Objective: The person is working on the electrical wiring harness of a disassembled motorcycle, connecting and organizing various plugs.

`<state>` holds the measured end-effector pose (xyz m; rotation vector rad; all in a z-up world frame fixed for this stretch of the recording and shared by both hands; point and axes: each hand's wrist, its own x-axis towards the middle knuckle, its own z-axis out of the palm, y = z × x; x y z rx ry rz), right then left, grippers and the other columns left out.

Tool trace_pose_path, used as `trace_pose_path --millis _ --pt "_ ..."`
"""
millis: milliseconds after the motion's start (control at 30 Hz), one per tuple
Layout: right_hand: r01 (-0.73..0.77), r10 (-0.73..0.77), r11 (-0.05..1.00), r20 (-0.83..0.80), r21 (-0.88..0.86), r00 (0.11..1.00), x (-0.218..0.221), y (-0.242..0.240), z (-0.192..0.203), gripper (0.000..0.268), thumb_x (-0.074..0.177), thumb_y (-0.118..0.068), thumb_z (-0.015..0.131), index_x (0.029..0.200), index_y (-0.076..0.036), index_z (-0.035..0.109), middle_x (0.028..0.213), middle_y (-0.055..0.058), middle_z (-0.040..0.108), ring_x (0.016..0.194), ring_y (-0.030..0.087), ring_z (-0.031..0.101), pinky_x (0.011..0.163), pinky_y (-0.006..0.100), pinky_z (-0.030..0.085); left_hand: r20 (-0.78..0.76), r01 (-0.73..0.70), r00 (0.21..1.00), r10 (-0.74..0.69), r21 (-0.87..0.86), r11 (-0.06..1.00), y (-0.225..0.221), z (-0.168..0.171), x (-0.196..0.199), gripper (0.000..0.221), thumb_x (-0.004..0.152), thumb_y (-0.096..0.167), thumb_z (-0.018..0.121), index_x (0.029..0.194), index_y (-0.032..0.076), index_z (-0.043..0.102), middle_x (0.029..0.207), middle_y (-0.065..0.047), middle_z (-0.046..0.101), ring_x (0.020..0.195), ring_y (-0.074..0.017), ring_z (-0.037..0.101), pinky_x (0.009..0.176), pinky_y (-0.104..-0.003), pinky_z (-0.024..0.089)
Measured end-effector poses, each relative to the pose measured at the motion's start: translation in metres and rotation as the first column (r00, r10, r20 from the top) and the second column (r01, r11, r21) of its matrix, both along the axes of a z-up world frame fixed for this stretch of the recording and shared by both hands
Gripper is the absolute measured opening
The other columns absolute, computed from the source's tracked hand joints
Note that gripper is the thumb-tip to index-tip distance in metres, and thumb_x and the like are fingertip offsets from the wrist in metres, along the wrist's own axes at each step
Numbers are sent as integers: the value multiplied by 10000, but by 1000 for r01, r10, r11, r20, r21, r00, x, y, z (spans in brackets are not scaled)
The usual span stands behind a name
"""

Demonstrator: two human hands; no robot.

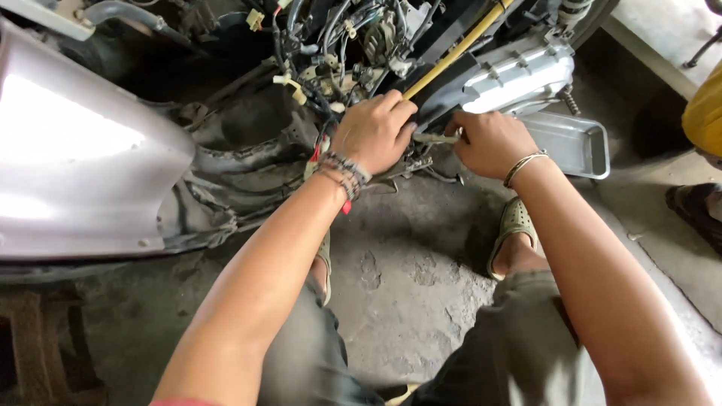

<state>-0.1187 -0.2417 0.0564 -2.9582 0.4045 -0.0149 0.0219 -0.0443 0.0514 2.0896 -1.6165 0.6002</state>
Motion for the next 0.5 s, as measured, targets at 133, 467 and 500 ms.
trace_pose_path --millis 133,467,500 --pt "-36 34 999 128 14 991 26 11 2 284 864 -280 551 1089 -180 691 854 165 746 879 466 712 815 588 550 -28 47 998 -52 -162 986 9 21 8 123 979 197 621 1086 149 660 982 -2 551 859 -277 667 737 -385 595" --pt "-136 110 989 307 64 945 52 27 -36 201 894 -145 579 1060 -169 690 835 107 712 795 392 713 703 514 577 -534 -288 826 179 -126 949 28 -4 36 199 917 82 678 1105 123 728 885 -75 723 618 -249 696 541 -347 559" --pt "-51 53 999 139 -19 989 49 25 -40 191 852 -193 579 951 -164 739 757 101 737 722 375 731 703 499 589 -555 -282 808 198 -71 957 34 -7 38 201 915 90 668 1095 138 744 876 -59 737 608 -234 699 529 -343 558"
